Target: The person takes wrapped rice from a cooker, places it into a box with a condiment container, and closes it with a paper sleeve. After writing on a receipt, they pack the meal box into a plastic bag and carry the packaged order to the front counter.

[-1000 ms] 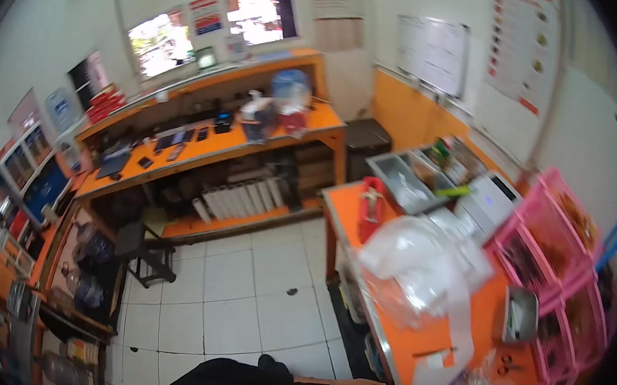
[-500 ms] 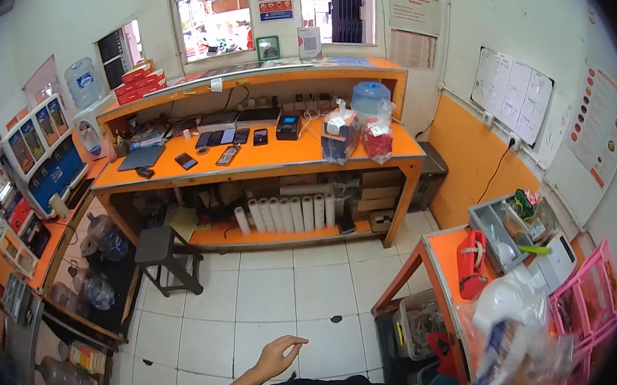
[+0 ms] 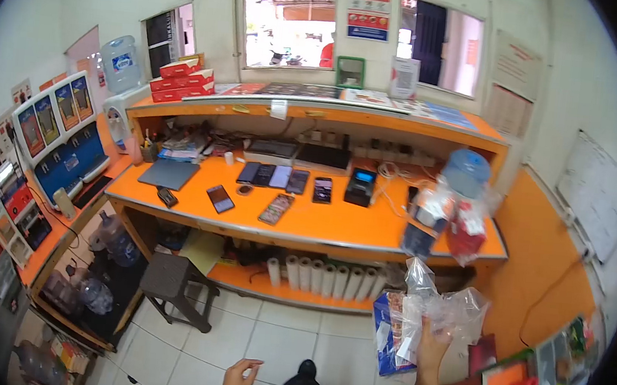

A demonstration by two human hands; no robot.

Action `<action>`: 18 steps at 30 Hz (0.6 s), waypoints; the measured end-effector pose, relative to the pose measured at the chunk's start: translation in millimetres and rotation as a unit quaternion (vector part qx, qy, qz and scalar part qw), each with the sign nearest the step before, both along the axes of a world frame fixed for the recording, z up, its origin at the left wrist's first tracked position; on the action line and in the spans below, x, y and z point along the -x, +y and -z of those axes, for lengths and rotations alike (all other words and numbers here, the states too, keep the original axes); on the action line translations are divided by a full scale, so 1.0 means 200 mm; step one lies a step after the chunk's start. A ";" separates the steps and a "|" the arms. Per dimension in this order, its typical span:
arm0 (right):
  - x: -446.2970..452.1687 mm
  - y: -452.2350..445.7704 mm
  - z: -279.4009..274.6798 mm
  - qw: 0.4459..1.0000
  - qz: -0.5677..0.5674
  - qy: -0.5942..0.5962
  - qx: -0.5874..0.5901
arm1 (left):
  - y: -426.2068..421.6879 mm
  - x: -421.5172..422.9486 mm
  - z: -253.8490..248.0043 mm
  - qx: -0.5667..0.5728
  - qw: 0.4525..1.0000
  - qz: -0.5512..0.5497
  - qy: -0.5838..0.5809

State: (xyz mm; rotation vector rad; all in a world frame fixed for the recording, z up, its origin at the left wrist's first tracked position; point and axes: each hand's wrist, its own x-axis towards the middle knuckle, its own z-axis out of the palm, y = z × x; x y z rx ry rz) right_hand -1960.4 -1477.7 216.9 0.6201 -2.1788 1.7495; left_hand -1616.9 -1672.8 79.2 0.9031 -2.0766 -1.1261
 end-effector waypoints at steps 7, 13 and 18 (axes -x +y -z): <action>0.58 -0.99 0.13 0.999 -0.018 -0.011 0.025 | -0.66 0.14 -0.15 -0.036 0.977 -0.209 -0.006; 0.93 -1.54 0.31 0.996 0.089 -0.030 -0.008 | -1.28 0.39 -0.14 -0.027 0.967 -0.250 0.031; 1.26 -1.59 0.85 0.988 0.081 -0.011 -0.129 | -2.08 0.67 -0.24 0.077 0.977 -0.194 0.054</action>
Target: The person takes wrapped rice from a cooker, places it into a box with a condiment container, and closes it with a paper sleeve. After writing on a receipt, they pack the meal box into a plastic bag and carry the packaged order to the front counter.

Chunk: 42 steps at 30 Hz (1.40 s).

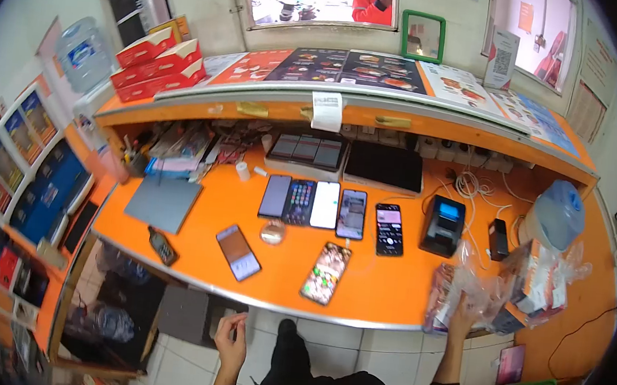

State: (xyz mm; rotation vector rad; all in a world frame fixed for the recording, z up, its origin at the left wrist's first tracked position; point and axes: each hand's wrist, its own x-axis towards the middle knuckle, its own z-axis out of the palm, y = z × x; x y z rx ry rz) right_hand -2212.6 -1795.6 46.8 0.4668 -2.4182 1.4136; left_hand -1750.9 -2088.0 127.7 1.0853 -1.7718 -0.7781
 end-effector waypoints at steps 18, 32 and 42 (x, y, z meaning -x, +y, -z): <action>-0.91 -0.97 -0.18 0.930 0.208 0.175 -0.246 | -1.82 1.26 -0.17 0.201 0.933 0.233 -0.187; -0.84 -1.25 -0.19 0.981 0.055 -0.071 -0.169 | -2.04 1.49 0.00 0.065 0.924 0.350 -0.141; -0.79 -1.22 -0.08 0.994 0.019 -0.068 -0.083 | -2.09 1.51 0.17 0.044 0.911 0.393 -0.117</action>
